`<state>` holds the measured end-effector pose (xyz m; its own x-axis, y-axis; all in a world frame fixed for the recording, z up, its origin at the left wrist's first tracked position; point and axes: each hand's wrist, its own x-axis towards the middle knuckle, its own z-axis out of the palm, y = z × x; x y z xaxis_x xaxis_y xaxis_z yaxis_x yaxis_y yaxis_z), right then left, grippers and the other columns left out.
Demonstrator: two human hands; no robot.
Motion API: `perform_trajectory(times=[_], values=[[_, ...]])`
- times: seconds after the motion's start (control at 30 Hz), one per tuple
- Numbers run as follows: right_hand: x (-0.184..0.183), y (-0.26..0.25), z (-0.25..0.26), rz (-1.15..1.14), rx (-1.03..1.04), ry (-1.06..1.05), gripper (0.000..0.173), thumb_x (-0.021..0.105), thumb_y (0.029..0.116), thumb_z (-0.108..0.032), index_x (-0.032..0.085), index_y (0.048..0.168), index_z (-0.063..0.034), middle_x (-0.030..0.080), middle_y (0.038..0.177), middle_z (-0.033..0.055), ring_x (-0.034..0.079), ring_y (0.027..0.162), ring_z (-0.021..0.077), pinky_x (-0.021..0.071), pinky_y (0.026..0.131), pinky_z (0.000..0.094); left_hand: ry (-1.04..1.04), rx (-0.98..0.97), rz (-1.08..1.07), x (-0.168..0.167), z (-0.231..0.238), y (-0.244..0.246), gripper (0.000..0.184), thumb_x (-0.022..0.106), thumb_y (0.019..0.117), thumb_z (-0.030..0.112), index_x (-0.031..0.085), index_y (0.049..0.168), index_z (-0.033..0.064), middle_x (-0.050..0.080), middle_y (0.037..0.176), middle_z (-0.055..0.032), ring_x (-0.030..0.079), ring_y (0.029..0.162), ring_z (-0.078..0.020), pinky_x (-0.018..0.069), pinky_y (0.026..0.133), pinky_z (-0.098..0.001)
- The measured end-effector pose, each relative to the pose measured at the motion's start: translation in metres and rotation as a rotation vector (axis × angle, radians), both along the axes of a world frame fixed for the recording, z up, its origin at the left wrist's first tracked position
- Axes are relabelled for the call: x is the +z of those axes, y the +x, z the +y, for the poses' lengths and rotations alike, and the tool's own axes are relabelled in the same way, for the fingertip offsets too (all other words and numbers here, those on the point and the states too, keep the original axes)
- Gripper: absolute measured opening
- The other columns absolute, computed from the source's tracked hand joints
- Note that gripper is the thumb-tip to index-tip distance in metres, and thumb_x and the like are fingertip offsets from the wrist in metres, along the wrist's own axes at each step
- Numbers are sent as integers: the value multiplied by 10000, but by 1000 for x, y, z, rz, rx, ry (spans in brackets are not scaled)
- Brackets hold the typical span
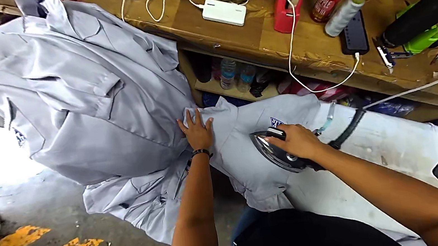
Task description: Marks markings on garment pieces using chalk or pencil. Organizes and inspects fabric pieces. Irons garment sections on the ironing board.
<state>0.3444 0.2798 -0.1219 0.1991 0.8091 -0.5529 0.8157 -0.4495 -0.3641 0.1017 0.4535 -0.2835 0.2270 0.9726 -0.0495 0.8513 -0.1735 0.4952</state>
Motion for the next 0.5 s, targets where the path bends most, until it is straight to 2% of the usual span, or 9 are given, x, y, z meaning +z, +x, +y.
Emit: perform_trajectory(times=[0.1, 0.23, 0.3, 0.37, 0.43, 0.5], values=[[7, -25, 42, -44, 32, 70, 598, 564, 978, -640, 681, 1048, -57, 680, 862, 186, 683, 861, 390, 516, 723, 607, -15, -10, 17, 1, 0, 0, 673, 451, 1053, 518, 406, 1574, 94, 245, 1671, -234, 122, 1546, -512, 21, 1236, -658], [11, -34, 102, -32, 35, 87, 649, 511, 995, -656, 671, 1144, -45, 696, 1010, 213, 680, 990, 411, 508, 792, 624, 31, -12, 5, -4, 1, -1, 589, 402, 1084, 446, 436, 1558, 97, 288, 1656, -229, 162, 1543, -498, 15, 1242, -644], [7, -30, 114, -28, 39, 90, 654, 506, 996, -661, 663, 1154, -47, 691, 1033, 208, 675, 1008, 399, 507, 806, 615, 16, 5, 19, -2, 0, 0, 578, 389, 1087, 445, 434, 1563, 119, 288, 1660, -219, 153, 1541, -508, 49, 1238, -649], [8, -27, 108, -4, 66, 86, 640, 530, 993, -647, 662, 1157, -43, 687, 1008, 210, 675, 982, 402, 509, 789, 619, -9, 25, 35, 0, -1, 1, 579, 391, 1083, 458, 433, 1567, 142, 276, 1667, -208, 137, 1536, -527, 103, 1222, -667], [9, -27, 83, -3, 123, 94, 591, 568, 987, -621, 672, 1110, -52, 684, 922, 197, 680, 901, 399, 513, 736, 612, -19, 35, 34, 1, 1, 1, 581, 390, 1083, 466, 433, 1567, 149, 268, 1672, -203, 132, 1535, -531, 123, 1213, -675], [3, -22, 41, -31, 168, 170, 525, 619, 969, -594, 674, 1030, -76, 655, 779, 161, 675, 745, 371, 516, 612, 578, -12, 35, 24, 0, -1, 1, 572, 394, 1082, 458, 454, 1555, 140, 280, 1667, -204, 143, 1535, -527, 117, 1217, -670]])
